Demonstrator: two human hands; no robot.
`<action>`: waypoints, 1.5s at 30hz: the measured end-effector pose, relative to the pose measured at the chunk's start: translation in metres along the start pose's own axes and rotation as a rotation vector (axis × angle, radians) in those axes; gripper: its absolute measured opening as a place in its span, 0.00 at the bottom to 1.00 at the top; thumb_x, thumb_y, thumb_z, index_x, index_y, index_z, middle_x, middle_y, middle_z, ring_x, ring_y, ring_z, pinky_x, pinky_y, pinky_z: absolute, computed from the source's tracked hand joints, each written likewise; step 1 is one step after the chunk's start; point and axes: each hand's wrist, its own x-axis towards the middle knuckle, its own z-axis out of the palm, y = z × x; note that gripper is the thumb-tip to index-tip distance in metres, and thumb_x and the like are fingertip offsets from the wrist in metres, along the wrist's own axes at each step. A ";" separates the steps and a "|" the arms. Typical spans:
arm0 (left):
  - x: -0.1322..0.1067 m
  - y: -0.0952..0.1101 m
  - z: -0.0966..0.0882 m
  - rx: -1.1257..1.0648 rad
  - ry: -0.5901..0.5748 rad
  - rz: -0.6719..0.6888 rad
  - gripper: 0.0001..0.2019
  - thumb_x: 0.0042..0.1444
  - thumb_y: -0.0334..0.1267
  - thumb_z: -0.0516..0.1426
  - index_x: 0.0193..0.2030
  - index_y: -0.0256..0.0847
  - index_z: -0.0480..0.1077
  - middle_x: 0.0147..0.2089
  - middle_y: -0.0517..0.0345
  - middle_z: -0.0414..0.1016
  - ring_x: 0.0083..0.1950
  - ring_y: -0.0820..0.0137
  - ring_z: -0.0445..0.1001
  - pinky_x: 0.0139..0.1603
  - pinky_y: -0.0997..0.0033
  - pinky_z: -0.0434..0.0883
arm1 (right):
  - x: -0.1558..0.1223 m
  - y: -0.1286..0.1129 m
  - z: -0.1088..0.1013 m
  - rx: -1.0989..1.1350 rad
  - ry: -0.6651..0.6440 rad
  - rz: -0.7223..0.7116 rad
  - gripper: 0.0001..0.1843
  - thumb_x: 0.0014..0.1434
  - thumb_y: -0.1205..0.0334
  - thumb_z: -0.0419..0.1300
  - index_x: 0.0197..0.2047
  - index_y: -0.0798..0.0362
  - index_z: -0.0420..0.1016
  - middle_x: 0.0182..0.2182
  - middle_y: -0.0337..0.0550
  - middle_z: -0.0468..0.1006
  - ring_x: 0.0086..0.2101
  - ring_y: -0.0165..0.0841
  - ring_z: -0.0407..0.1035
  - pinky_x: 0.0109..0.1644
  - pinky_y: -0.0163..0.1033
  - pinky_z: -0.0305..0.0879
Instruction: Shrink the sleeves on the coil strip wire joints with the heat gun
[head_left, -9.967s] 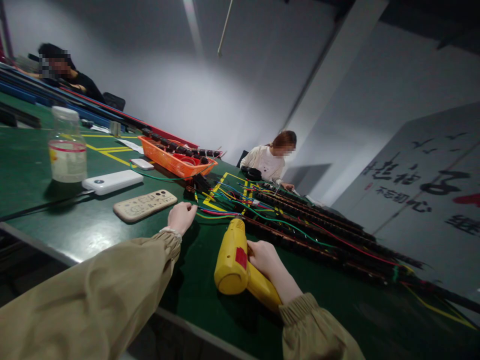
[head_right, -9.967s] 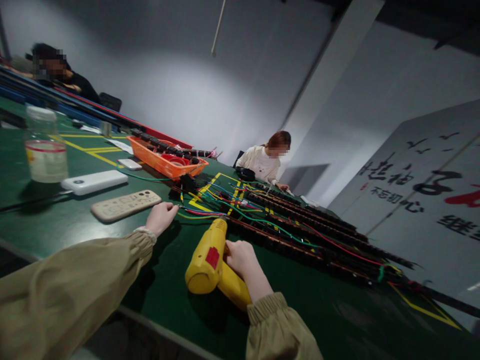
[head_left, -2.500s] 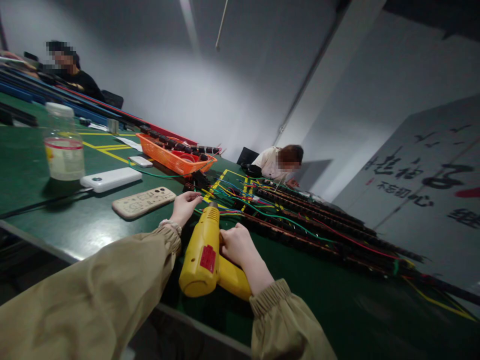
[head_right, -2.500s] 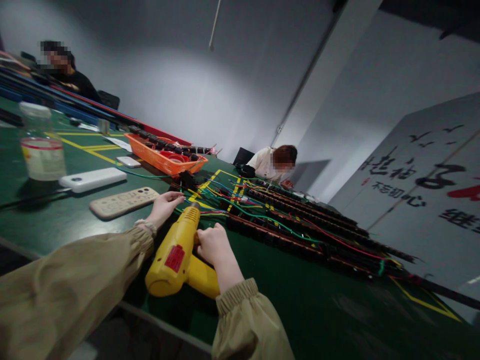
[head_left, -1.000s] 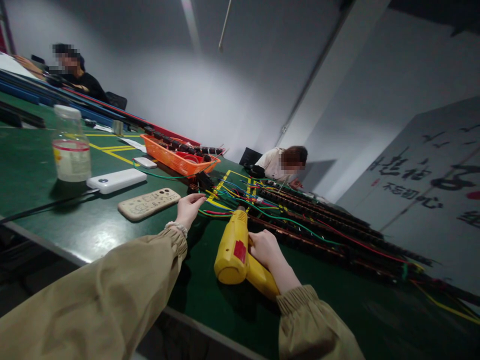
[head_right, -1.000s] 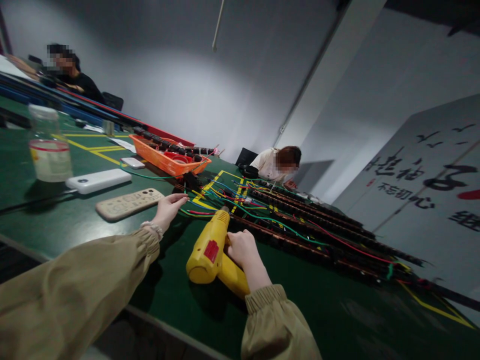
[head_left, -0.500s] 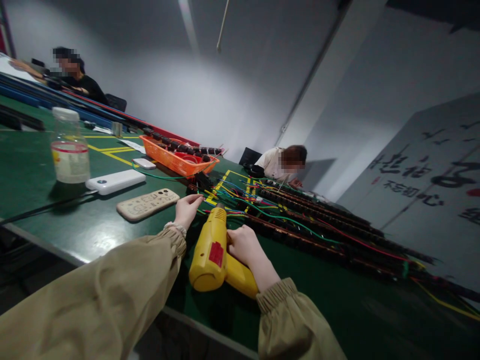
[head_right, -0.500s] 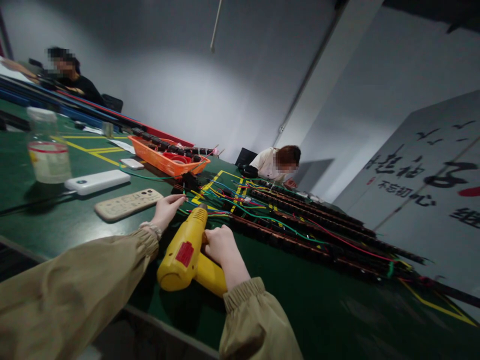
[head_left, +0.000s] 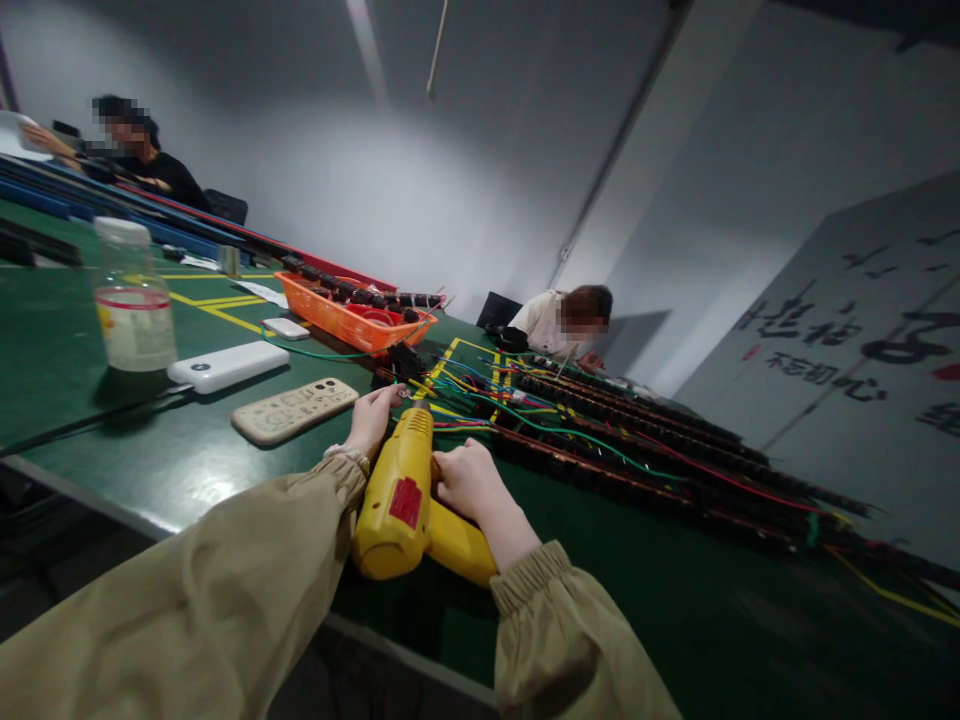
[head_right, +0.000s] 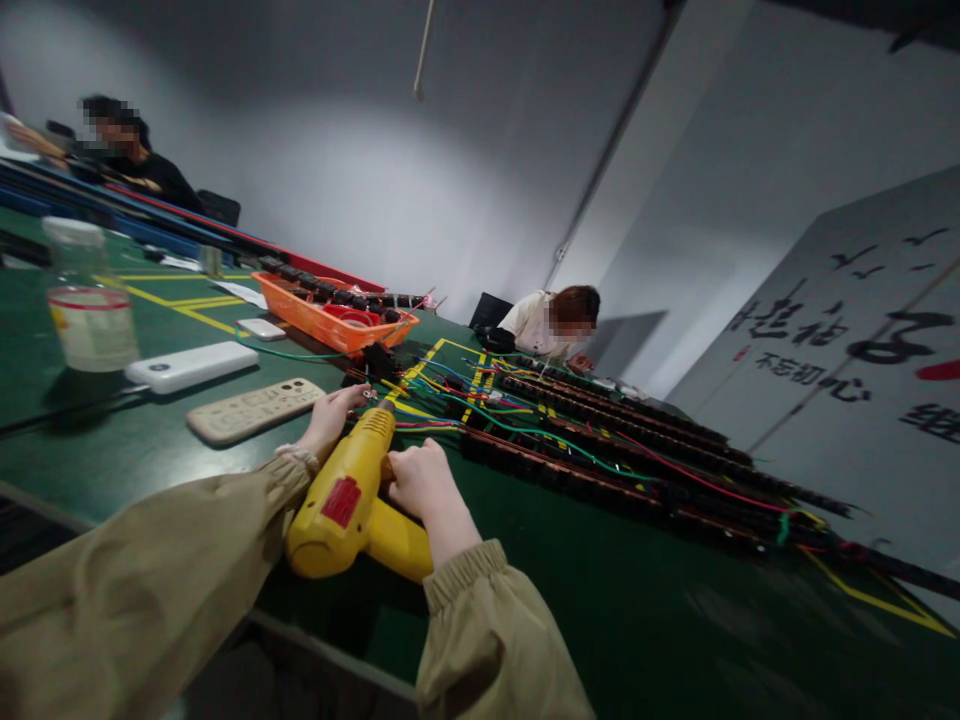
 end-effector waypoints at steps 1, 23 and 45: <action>0.001 0.000 0.000 -0.010 -0.002 -0.012 0.20 0.41 0.48 0.59 0.37 0.33 0.77 0.41 0.45 0.80 0.46 0.60 0.76 0.43 0.66 0.70 | 0.000 0.001 0.000 0.002 0.000 0.002 0.16 0.63 0.53 0.56 0.47 0.55 0.70 0.44 0.44 0.73 0.43 0.34 0.69 0.50 0.49 0.66; -0.005 0.001 -0.004 0.036 -0.073 -0.024 0.23 0.42 0.38 0.62 0.48 0.35 0.76 0.48 0.46 0.78 0.42 0.66 0.76 0.35 0.73 0.67 | -0.042 0.061 0.010 -0.014 -0.065 0.237 0.16 0.63 0.53 0.55 0.48 0.55 0.70 0.45 0.44 0.73 0.42 0.33 0.70 0.48 0.46 0.68; 0.001 -0.017 -0.007 0.328 0.141 0.120 0.12 0.43 0.35 0.59 0.35 0.34 0.78 0.32 0.48 0.80 0.36 0.62 0.78 0.43 0.64 0.73 | -0.018 0.022 0.005 0.011 -0.049 0.077 0.15 0.63 0.54 0.56 0.48 0.55 0.70 0.45 0.44 0.73 0.43 0.33 0.69 0.49 0.47 0.67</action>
